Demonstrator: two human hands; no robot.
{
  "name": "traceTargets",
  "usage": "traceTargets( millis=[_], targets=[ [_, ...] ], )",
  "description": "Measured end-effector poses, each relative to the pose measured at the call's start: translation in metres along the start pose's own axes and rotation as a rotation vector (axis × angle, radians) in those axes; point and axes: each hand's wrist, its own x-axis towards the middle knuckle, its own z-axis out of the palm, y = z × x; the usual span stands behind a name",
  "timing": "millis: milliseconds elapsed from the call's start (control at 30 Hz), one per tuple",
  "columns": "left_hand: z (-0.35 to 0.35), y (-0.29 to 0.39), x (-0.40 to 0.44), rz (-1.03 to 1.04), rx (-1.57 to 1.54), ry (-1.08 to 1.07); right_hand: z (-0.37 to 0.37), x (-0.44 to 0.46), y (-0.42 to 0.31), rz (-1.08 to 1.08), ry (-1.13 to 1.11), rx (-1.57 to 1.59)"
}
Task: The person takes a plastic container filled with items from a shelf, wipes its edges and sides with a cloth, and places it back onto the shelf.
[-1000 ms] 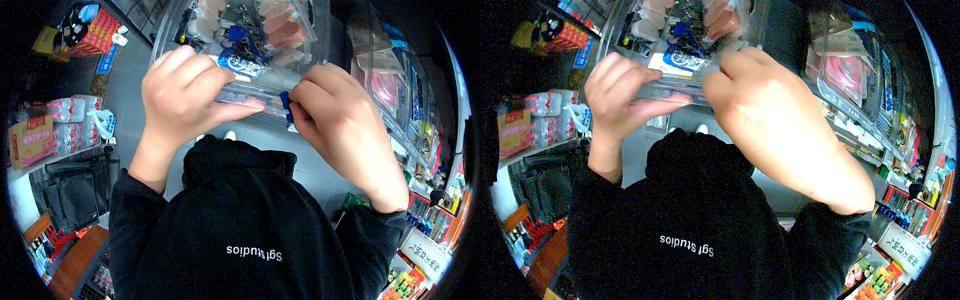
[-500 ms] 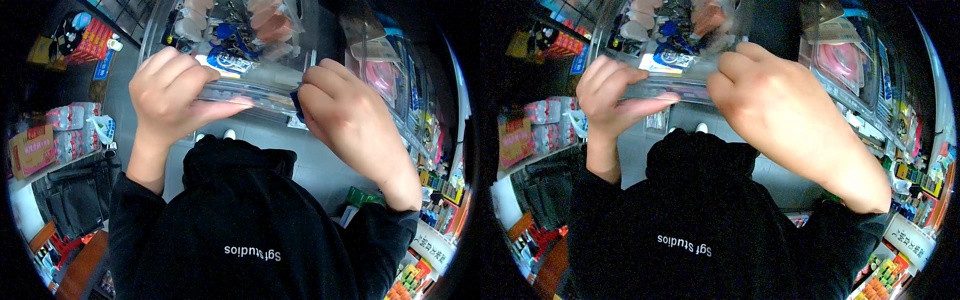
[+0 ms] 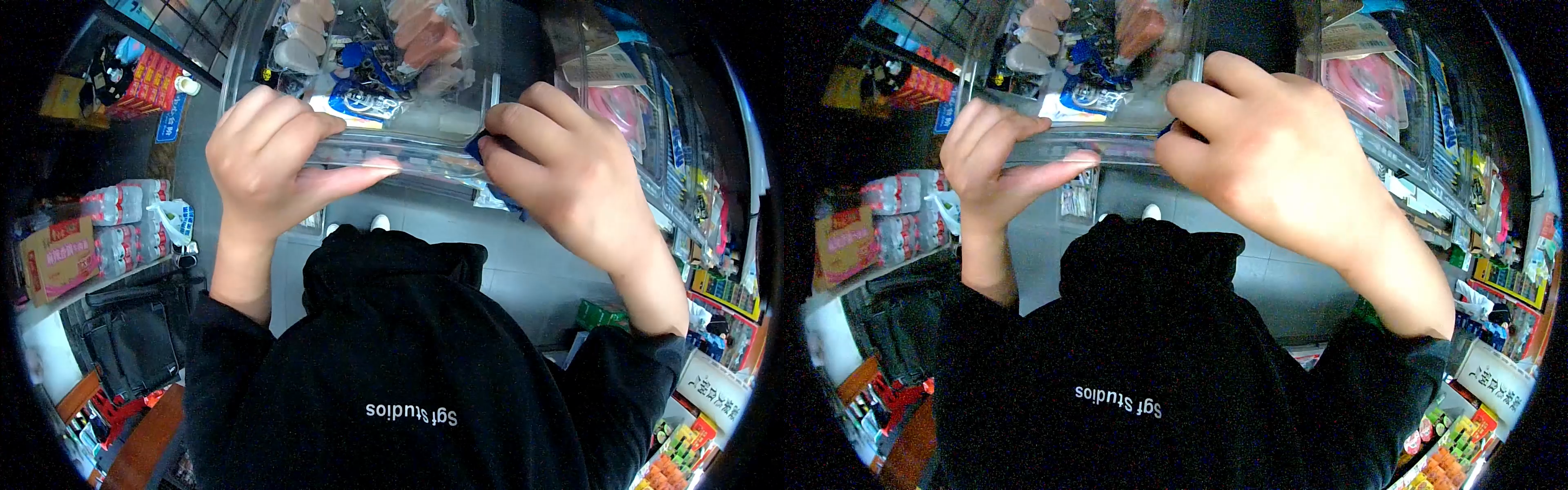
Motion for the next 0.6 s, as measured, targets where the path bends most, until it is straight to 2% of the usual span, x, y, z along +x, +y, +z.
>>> traceTargets(
  millis=[200,267,333,433,467,533,600],
  targets=[
    [0.002,0.0,-0.002,0.005,0.038,0.03,0.009,-0.007,0.016,0.072,0.053,-0.09],
    [0.003,0.001,0.001,0.009,0.043,0.043,0.017,-0.011,0.024,0.151,0.201,0.057],
    [0.001,0.002,0.002,-0.02,0.06,0.023,0.019,-0.012,0.027,0.18,0.272,0.014],
    [-0.002,0.005,0.0,-0.063,0.041,-0.025,0.021,-0.018,0.027,0.468,0.58,0.331],
    [-0.001,0.004,0.001,-0.061,0.04,-0.026,0.028,-0.022,0.02,0.647,0.661,0.55],
    [0.0,0.004,0.002,-0.038,0.03,0.015,0.035,-0.02,0.008,0.799,0.81,0.963],
    [0.0,0.004,0.003,-0.038,0.027,0.007,0.049,-0.016,0.002,0.882,0.905,1.143]
  ],
)
